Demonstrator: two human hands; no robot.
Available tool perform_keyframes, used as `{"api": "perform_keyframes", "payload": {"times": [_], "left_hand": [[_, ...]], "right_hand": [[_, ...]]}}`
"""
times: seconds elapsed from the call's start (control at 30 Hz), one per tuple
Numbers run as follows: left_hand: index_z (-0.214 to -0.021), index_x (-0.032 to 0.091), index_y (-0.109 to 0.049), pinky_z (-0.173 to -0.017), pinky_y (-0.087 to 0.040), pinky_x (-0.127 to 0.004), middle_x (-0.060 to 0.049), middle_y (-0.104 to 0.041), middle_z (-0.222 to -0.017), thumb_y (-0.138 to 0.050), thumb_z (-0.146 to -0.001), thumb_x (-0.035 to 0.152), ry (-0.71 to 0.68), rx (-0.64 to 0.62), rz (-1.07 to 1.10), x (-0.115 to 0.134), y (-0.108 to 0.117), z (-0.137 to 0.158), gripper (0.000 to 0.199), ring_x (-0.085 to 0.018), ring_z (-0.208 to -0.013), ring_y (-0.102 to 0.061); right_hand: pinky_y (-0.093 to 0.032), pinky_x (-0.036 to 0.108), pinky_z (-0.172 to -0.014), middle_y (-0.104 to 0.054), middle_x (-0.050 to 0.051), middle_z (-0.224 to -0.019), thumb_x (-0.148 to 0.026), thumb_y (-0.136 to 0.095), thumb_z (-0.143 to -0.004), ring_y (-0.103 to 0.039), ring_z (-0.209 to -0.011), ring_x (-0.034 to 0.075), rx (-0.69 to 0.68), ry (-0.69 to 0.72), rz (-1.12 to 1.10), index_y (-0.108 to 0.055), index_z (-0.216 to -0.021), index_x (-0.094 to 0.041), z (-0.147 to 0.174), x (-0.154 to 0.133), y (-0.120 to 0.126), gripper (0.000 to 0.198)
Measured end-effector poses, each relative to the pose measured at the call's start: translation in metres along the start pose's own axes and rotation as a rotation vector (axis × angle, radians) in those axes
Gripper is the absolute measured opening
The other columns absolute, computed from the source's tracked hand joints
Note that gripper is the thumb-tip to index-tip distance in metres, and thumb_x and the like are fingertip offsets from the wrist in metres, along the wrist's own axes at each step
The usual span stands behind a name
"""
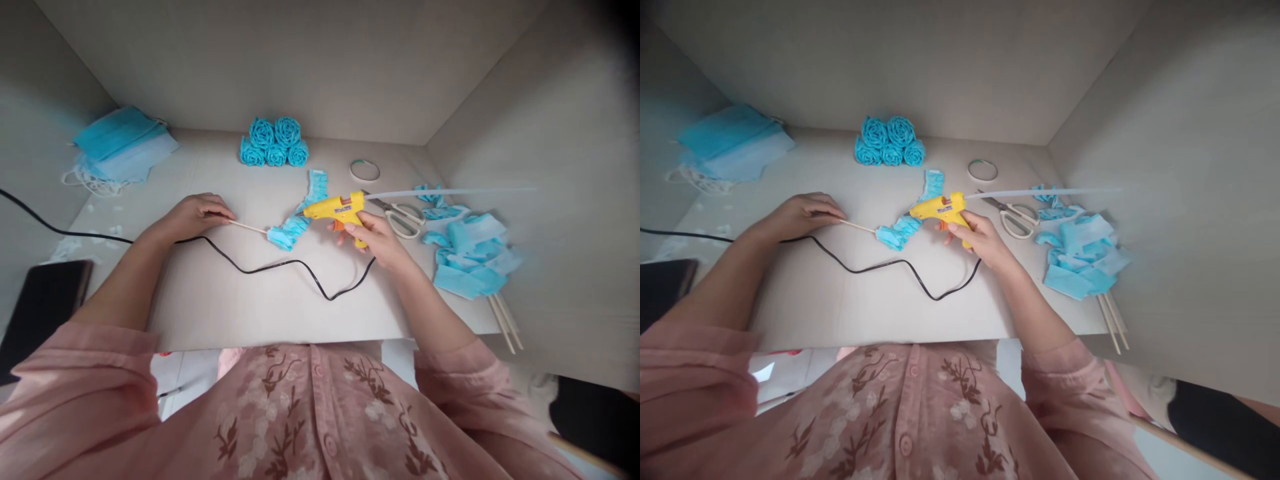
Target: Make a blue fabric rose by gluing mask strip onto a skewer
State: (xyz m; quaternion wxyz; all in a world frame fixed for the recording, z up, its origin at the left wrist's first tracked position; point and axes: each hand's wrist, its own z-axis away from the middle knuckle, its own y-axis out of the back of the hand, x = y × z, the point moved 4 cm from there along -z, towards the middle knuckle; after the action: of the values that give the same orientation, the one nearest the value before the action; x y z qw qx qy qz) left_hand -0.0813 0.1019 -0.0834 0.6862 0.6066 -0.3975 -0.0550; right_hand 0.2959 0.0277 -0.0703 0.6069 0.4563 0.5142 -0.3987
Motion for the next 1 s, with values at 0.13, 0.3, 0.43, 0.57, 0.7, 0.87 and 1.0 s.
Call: {"api": "perform_keyframes", "payload": {"times": [0.13, 0.3, 0.43, 0.57, 0.7, 0.87, 1.0], "left_hand": [[-0.089, 0.025, -0.078, -0.087, -0.051, -0.03, -0.008, -0.074, -0.097, -0.045, -0.093, 0.067, -0.012, 0.009, -0.003, 0.002, 0.0, 0.0, 0.053, -0.022, -0.092, -0.065], [-0.086, 0.024, -0.077, -0.087, -0.05, -0.031, -0.008, -0.073, -0.095, -0.049, -0.093, 0.061, -0.012, 0.016, 0.02, 0.003, 0.0, 0.001, 0.047, -0.022, -0.092, -0.065], [-0.088, 0.023, -0.077, -0.088, -0.05, -0.03, -0.008, -0.073, -0.097, -0.049, -0.092, 0.058, -0.015, -0.001, 0.017, 0.001, -0.001, 0.001, 0.044, -0.021, -0.093, -0.064], [-0.09, 0.024, -0.077, -0.09, -0.05, -0.03, -0.007, -0.074, -0.099, -0.049, -0.093, 0.057, -0.001, -0.016, 0.009, -0.001, -0.001, 0.001, 0.045, -0.021, -0.095, -0.064], [-0.09, 0.023, -0.077, -0.09, -0.05, -0.031, -0.007, -0.074, -0.1, -0.048, -0.094, 0.057, 0.001, -0.01, 0.006, -0.001, -0.002, 0.0, 0.045, -0.021, -0.095, -0.064], [-0.091, 0.022, -0.077, -0.091, -0.049, -0.03, -0.007, -0.073, -0.099, -0.048, -0.094, 0.057, -0.013, -0.022, 0.003, 0.0, -0.002, 0.0, 0.046, -0.021, -0.096, -0.063], [-0.091, 0.021, -0.077, -0.09, -0.049, -0.03, -0.007, -0.073, -0.099, -0.049, -0.094, 0.057, -0.019, -0.021, 0.008, 0.001, -0.002, 0.0, 0.045, -0.021, -0.095, -0.064]], "right_hand": [[-0.033, 0.024, -0.041, -0.077, 0.007, -0.102, -0.061, -0.073, -0.081, -0.062, -0.064, 0.015, -0.039, 0.023, 0.081, -0.073, -0.098, -0.022, -0.001, 0.001, -0.004, 0.043], [-0.034, 0.025, -0.044, -0.075, 0.007, -0.092, -0.064, -0.072, -0.08, -0.054, -0.058, 0.012, -0.036, 0.061, 0.137, -0.073, -0.094, -0.02, -0.002, 0.0, -0.01, 0.046], [-0.035, 0.025, -0.047, -0.066, 0.002, -0.074, -0.065, -0.069, -0.083, -0.05, -0.057, 0.012, -0.036, 0.087, 0.181, -0.074, -0.093, -0.019, -0.003, 0.001, -0.014, 0.047], [-0.035, 0.025, -0.05, -0.054, -0.002, -0.062, -0.066, -0.067, -0.084, -0.047, -0.055, 0.011, -0.031, 0.124, 0.207, -0.073, -0.091, -0.018, -0.003, 0.001, -0.016, 0.049], [-0.035, 0.026, -0.051, -0.05, -0.004, -0.059, -0.067, -0.065, -0.085, -0.043, -0.051, 0.01, -0.035, 0.125, 0.219, -0.072, -0.09, -0.017, -0.003, -0.001, -0.019, 0.051], [-0.034, 0.026, -0.051, -0.049, -0.004, -0.059, -0.068, -0.064, -0.085, -0.041, -0.051, 0.01, -0.034, 0.128, 0.231, -0.07, -0.089, -0.017, -0.004, 0.001, -0.021, 0.051], [-0.034, 0.026, -0.052, -0.05, -0.004, -0.061, -0.067, -0.063, -0.087, -0.043, -0.053, 0.01, -0.031, 0.134, 0.25, -0.069, -0.089, -0.017, -0.004, 0.003, -0.021, 0.05]]}}
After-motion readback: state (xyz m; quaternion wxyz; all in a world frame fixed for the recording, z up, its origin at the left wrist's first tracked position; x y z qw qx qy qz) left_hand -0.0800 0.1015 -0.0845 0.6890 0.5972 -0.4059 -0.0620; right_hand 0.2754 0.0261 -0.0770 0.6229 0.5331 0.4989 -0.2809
